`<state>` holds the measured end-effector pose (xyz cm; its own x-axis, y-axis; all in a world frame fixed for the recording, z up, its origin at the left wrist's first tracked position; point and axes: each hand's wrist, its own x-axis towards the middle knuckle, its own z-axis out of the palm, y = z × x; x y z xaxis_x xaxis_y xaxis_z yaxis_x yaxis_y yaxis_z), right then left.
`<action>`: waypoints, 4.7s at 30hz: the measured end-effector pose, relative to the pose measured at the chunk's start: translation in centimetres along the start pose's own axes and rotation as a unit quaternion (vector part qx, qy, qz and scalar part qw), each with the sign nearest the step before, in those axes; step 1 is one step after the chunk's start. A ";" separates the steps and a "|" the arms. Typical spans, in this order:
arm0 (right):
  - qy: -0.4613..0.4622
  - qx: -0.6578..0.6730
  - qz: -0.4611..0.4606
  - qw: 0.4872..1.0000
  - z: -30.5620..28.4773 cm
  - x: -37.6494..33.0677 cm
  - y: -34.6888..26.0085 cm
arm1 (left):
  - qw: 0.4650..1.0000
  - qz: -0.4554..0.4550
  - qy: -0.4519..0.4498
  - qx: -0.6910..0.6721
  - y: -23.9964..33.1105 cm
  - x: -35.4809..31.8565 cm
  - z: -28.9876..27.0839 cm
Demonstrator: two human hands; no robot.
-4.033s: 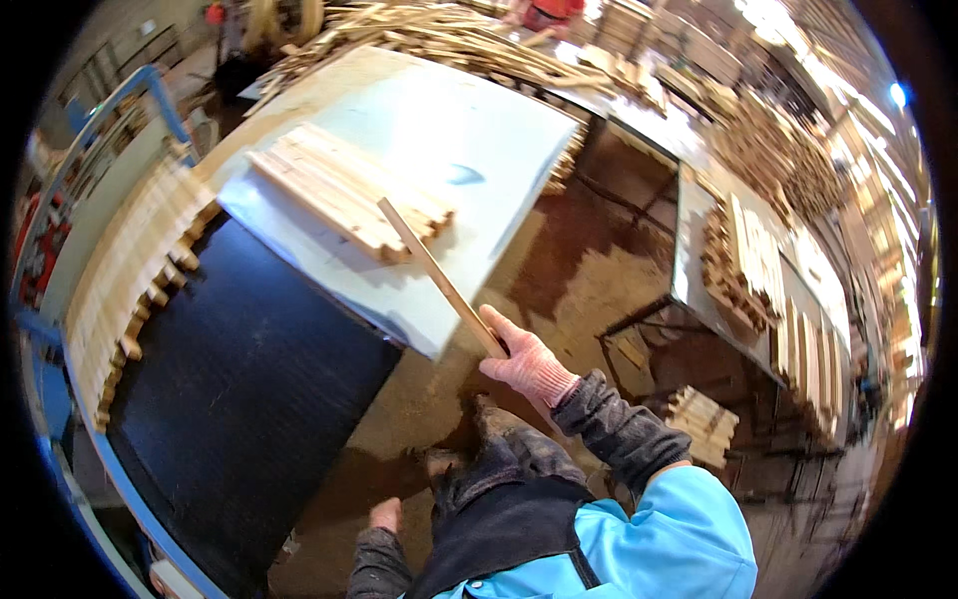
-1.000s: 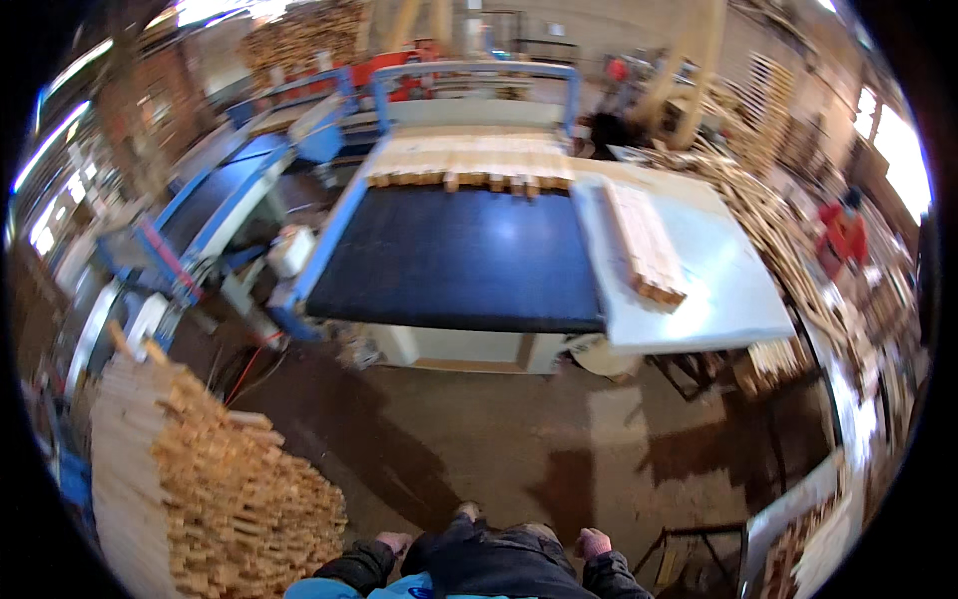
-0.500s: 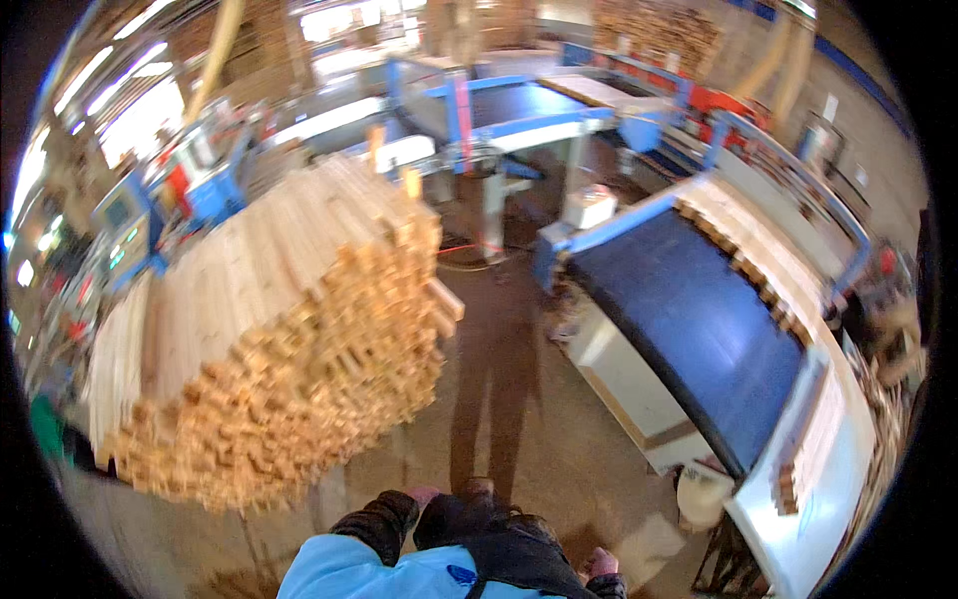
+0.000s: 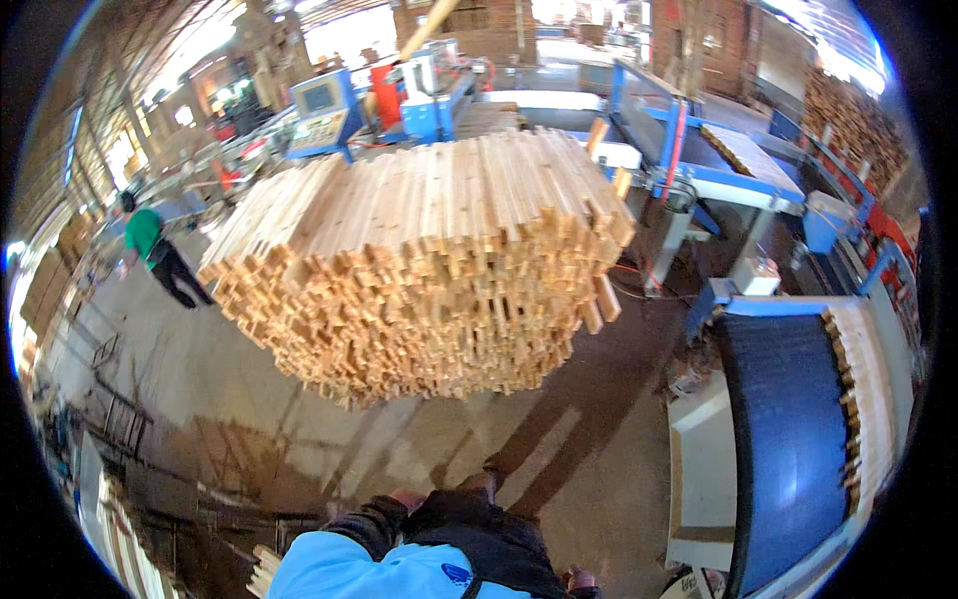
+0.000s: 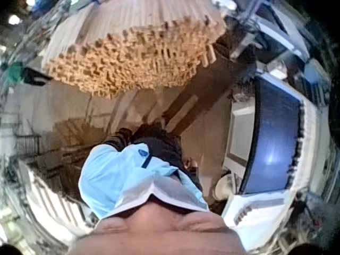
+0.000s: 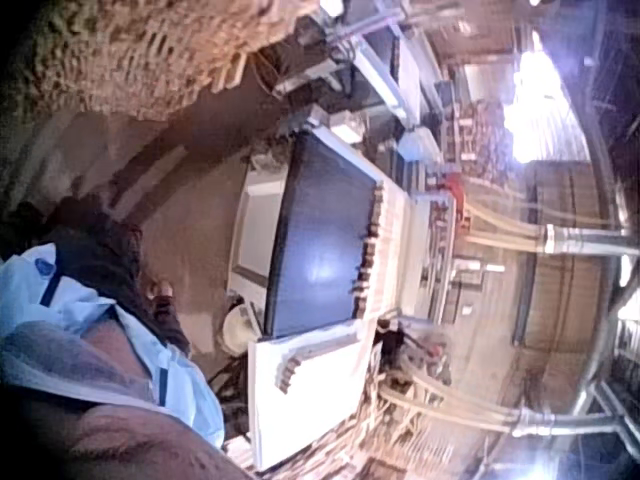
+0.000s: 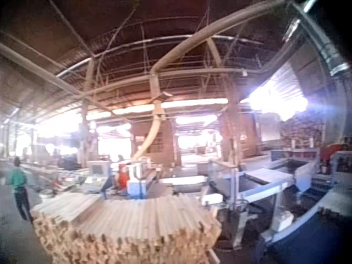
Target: The person repeatedly picks up stacks of small wooden planks from a metal table and places them onto a moving conveyor belt. The person aligns the planks before feeding them into the machinery and then returns to the table to gather more planks.
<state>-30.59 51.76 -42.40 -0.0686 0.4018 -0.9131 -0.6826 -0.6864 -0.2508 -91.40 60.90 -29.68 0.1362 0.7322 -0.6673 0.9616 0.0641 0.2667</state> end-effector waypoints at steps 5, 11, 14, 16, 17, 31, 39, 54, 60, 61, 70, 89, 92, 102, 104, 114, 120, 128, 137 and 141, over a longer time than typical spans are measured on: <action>-0.073 -0.028 0.075 0.994 0.7 5.0 -1.9 | 0.994 -0.030 0.082 -0.069 -1.4 -5.0 1.2; -0.031 -0.211 -0.007 0.977 17.1 -0.3 -3.3 | 0.997 -0.039 0.040 -0.057 -10.1 -6.8 7.2; -0.160 -0.163 -0.029 0.973 19.3 4.4 -4.9 | 0.989 -0.007 0.127 -0.078 -13.6 -4.1 4.6; -0.053 -0.293 -0.121 0.947 25.5 0.2 -3.3 | 0.990 -0.035 0.111 -0.085 -14.7 -4.1 4.2; -0.125 -0.257 -0.093 0.954 27.8 0.2 -2.1 | 0.988 -0.043 0.113 -0.095 -17.0 -4.6 4.3; -0.337 -0.434 -0.267 0.792 74.9 -19.7 5.9 | 0.709 -0.052 0.517 -0.477 -40.6 -11.4 -12.0; -0.416 -0.560 -0.410 0.587 96.7 -31.7 4.2 | 0.440 0.017 0.652 -0.617 -44.5 -21.9 -37.3; -0.234 -0.784 -0.513 0.259 112.5 -32.4 8.2 | 0.615 -0.029 0.635 -0.466 -55.0 -25.3 -56.2; -0.179 -0.798 -0.526 0.234 113.9 -33.3 10.6 | 0.688 0.041 0.552 -0.469 -58.9 -24.9 -58.9; -0.174 -0.800 -0.525 0.234 114.1 -33.6 10.9 | 0.688 0.076 0.534 -0.484 -58.3 -24.9 -59.4; -0.125 -0.799 -0.550 0.208 113.4 -32.9 12.5 | 0.750 0.112 0.484 -0.437 -58.6 -24.9 -60.8; -0.190 -0.713 -0.633 0.233 112.9 -29.9 9.6 | 0.722 0.061 0.669 -0.166 -55.0 -23.3 -60.9; -0.175 -0.769 -0.567 0.237 113.8 -31.4 8.6 | 0.780 0.041 0.595 -0.188 -53.9 -24.8 -59.9; -0.316 -0.474 -0.502 0.651 119.7 -24.1 2.1 | 0.680 0.153 0.441 -0.565 -55.8 -22.8 -66.7; -0.275 -0.481 -0.517 0.652 121.7 -23.6 1.4 | 0.681 0.193 0.428 -0.562 -56.7 -21.8 -67.7; -0.352 -0.378 -0.519 0.681 125.7 -12.9 1.5 | 0.573 0.252 0.415 -0.660 -59.9 -13.9 -69.8; -0.381 -0.350 -0.459 0.722 124.8 -17.3 4.6 | 0.573 0.244 0.430 -0.654 -59.1 -16.5 -68.6; -0.330 -0.358 -0.456 0.745 110.8 -25.5 10.3 | 0.583 0.178 0.401 -0.684 -52.2 -26.7 -61.6; -0.350 -0.255 -0.413 0.801 98.6 -29.8 16.6 | 0.499 0.203 0.348 -0.767 -55.8 -31.3 -51.4; -0.290 -0.298 -0.405 0.814 96.3 -27.6 15.4 | 0.463 0.141 0.164 -0.860 -57.6 -28.0 -52.7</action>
<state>-109.23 88.50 9.85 -0.2211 0.9692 -0.1082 -0.2116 -0.1559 -0.9648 -163.10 72.45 10.26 -0.1155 0.9213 -0.3713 -0.7323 0.1735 0.6585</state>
